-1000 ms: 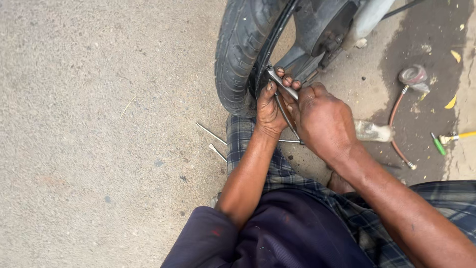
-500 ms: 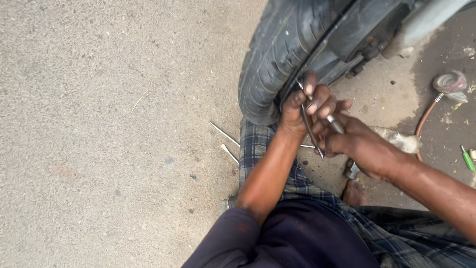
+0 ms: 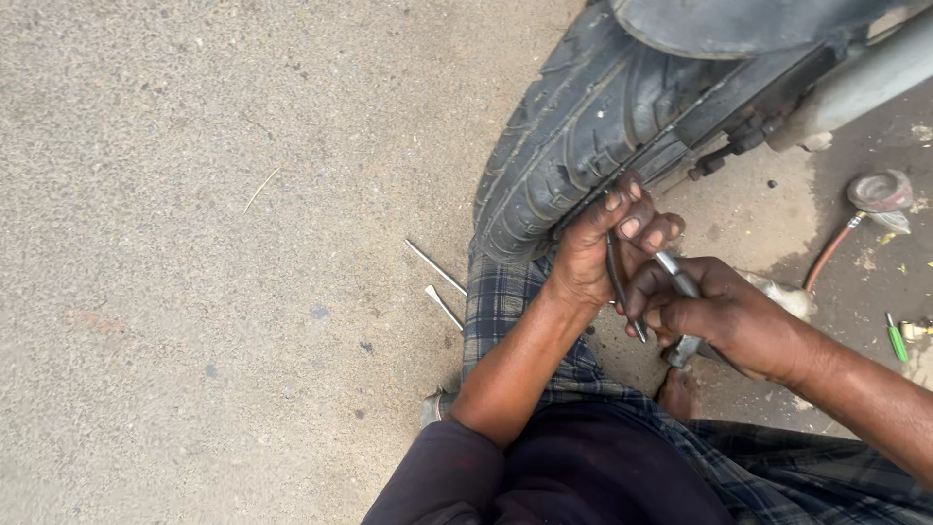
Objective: The person repairs a motorcycle tire by using a hammer and a tire iron to pry the tire away from the rim, then uses pliers to manipulate the tube and valve stem before using the tire iron and hammer to reseat the tire onto the wheel rim.
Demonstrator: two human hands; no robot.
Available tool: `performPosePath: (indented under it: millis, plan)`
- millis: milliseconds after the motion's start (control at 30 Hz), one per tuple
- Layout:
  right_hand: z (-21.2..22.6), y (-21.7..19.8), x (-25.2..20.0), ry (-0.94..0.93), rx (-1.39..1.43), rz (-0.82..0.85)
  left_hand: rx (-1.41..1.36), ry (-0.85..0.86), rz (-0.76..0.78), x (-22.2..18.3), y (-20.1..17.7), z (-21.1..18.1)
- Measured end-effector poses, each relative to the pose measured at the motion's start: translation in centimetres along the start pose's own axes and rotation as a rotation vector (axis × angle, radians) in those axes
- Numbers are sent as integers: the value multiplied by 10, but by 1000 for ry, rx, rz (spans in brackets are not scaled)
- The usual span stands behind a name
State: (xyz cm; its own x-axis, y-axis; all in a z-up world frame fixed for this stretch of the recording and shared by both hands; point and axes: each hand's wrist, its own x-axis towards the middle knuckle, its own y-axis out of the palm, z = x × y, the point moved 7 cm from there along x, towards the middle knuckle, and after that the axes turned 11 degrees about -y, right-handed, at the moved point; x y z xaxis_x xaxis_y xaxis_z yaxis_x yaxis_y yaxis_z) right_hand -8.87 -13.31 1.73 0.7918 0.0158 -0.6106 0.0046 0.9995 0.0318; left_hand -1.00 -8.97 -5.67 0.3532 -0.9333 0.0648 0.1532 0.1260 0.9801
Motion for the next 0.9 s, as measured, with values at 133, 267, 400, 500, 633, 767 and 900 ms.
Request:
performPosePath:
  millis: [133, 267, 400, 500, 633, 767, 900]
  plan:
    - [2, -3, 1, -71, 103, 47, -41, -20, -74, 1, -1, 1]
    - [20, -3, 2, 96, -99, 25, 20, 27, -81, 2, 11, -2]
    - [14, 2, -7, 233, 92, -31, 39, 63, -25, 5, 3, -4]
    - [5, 13, -7, 156, 402, 25, 31, 63, -6, 2, -3, -2]
    - [-8, 18, 3, -8, 398, 99, 28, -40, 91, 2, 8, -6]
    - [-18, 14, 8, -60, 387, 93, 427, -191, 9, -23, 32, -6]
    - [-22, 25, 7, -81, 477, 121, 604, -270, -239, -50, 43, -17]
